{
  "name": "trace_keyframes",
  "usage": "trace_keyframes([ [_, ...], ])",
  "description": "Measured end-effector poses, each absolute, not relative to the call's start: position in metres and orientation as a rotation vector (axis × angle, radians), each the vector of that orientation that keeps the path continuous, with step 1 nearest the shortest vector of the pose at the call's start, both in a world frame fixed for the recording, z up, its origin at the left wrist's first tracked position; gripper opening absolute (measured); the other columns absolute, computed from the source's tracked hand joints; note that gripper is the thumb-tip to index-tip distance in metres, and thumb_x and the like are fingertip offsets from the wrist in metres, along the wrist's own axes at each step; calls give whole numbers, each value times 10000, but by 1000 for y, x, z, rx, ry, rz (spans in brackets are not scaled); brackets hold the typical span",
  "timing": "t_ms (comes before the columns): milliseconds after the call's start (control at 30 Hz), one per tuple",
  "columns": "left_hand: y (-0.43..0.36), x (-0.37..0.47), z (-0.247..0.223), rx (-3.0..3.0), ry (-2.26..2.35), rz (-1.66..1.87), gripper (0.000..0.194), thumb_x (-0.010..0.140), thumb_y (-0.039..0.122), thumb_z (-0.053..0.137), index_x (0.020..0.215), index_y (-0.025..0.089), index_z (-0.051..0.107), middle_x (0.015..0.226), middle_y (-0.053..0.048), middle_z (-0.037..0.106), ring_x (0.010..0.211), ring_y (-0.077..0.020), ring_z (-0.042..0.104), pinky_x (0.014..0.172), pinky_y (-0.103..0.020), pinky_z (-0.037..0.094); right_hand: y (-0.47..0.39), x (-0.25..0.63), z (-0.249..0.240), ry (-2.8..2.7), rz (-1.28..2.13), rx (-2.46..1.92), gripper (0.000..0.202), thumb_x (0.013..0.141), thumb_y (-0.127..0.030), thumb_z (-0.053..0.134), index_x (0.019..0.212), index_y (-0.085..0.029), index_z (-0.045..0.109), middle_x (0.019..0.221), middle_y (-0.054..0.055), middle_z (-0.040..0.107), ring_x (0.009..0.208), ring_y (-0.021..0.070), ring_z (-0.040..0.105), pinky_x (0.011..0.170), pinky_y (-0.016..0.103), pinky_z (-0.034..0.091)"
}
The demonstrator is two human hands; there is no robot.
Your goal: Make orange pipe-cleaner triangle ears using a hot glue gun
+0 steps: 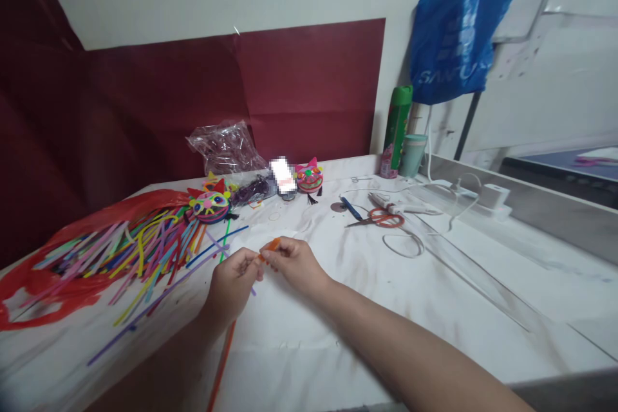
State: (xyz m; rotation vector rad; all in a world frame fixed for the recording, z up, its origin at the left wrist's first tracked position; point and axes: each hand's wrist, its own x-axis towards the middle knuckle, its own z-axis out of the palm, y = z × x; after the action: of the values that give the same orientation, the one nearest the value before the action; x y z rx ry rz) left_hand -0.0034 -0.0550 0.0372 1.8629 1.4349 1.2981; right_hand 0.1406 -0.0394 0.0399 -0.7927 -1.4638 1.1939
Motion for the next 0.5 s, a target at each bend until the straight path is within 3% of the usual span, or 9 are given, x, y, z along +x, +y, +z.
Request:
trace_keyframes([
  [367, -59, 2, 40, 1670, 1407, 1217, 150, 715, 222, 465, 582, 196, 528, 467, 48, 558, 416, -93, 453, 443, -205, 341, -43, 138, 36, -1389, 1057, -860, 225, 734, -363, 611, 634, -164, 574, 558, -29, 509, 542, 102, 439, 540, 239, 355],
  [500, -61, 6, 44, 1586, 1395, 1257, 149, 702, 223, 477, 566, 193, 529, 446, 45, 560, 396, -91, 449, 426, -205, 324, -41, 137, 36, -1327, 1177, -780, 237, 702, -380, 655, 646, -162, 580, 547, -35, 512, 525, 96, 443, 539, 238, 362],
])
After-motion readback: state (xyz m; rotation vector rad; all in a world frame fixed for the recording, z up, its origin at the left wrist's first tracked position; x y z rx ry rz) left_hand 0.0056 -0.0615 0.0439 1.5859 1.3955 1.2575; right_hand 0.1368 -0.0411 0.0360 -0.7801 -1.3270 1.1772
